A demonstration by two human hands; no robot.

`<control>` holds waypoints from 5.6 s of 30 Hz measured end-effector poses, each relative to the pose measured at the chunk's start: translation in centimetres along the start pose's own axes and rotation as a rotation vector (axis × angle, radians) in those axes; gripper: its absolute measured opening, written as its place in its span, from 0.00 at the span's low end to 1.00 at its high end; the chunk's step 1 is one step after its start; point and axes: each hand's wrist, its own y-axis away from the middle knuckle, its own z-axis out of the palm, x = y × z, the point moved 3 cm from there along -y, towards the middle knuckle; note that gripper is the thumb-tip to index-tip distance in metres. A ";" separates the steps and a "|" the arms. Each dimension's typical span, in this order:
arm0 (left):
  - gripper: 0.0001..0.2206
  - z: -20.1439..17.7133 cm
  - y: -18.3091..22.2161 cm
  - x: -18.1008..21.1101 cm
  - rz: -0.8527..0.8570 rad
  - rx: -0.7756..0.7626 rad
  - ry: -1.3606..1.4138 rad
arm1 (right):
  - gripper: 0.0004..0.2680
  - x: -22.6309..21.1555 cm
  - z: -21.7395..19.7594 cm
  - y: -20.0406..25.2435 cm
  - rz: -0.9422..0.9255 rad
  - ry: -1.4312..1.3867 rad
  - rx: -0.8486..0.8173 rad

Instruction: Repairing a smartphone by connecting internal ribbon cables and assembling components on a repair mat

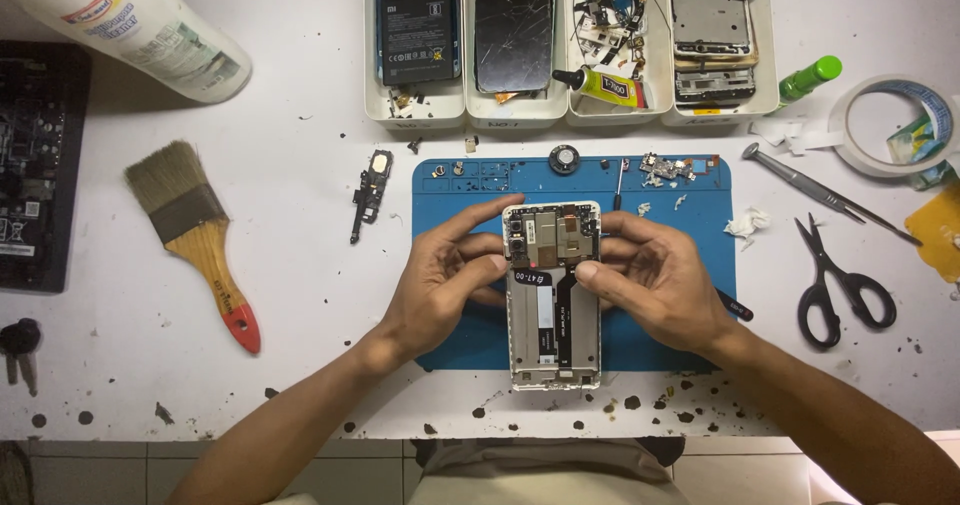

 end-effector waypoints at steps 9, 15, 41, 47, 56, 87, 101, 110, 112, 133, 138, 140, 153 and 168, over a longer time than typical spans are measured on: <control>0.27 -0.3 -0.1 -0.8 0.048 0.039 -0.109 | 0.16 1.4 -0.4 0.4 -0.003 -0.036 -0.032; 0.25 -0.3 -0.1 -1.5 0.026 0.117 -0.147 | 0.17 -1.0 0.9 0.0 0.045 -0.033 -0.054; 0.09 1.5 -0.5 0.0 0.096 0.076 -0.167 | 0.08 3.2 0.1 0.6 0.087 0.007 0.067; 0.08 1.5 -0.2 0.7 0.064 0.100 -0.103 | 0.10 1.9 0.2 0.7 0.125 -0.024 0.020; 0.21 1.1 1.0 4.2 0.062 0.138 -0.150 | 0.34 -5.1 1.8 1.4 0.112 0.337 -0.113; 0.36 0.0 -0.8 4.0 0.154 -0.299 -1.099 | 0.54 -1.8 4.8 6.9 0.132 1.313 -0.090; 0.40 1.2 -2.2 5.6 0.124 -0.623 -1.391 | 0.47 -0.2 5.8 8.7 0.035 1.167 0.081; 0.46 0.8 3.2 4.0 0.071 -0.345 -1.408 | 0.46 -4.2 0.1 3.5 0.031 1.229 -0.517; 0.49 1.4 4.8 2.5 0.161 -0.222 -1.473 | 0.47 -4.9 -0.6 1.4 -0.092 1.310 -0.614; 0.39 6.8 9.9 -2.9 0.138 0.632 -1.512 | 0.38 -2.0 2.6 -5.8 -1.024 1.757 -0.953; 0.38 6.6 10.0 -3.3 0.111 0.638 -1.466 | 0.36 -2.2 2.4 -5.3 -0.969 1.719 -0.928; 0.40 6.8 9.9 -3.2 0.125 0.664 -1.466 | 0.34 -1.9 1.8 -4.7 -0.968 1.704 -0.883; 0.44 6.9 9.3 -3.2 0.148 0.712 -1.496 | 0.28 -0.3 1.4 -6.5 -0.886 1.599 -0.945; 0.40 6.7 10.2 -3.4 0.159 0.579 -1.479 | 0.27 -5.5 1.5 -1.7 -0.361 1.567 -0.591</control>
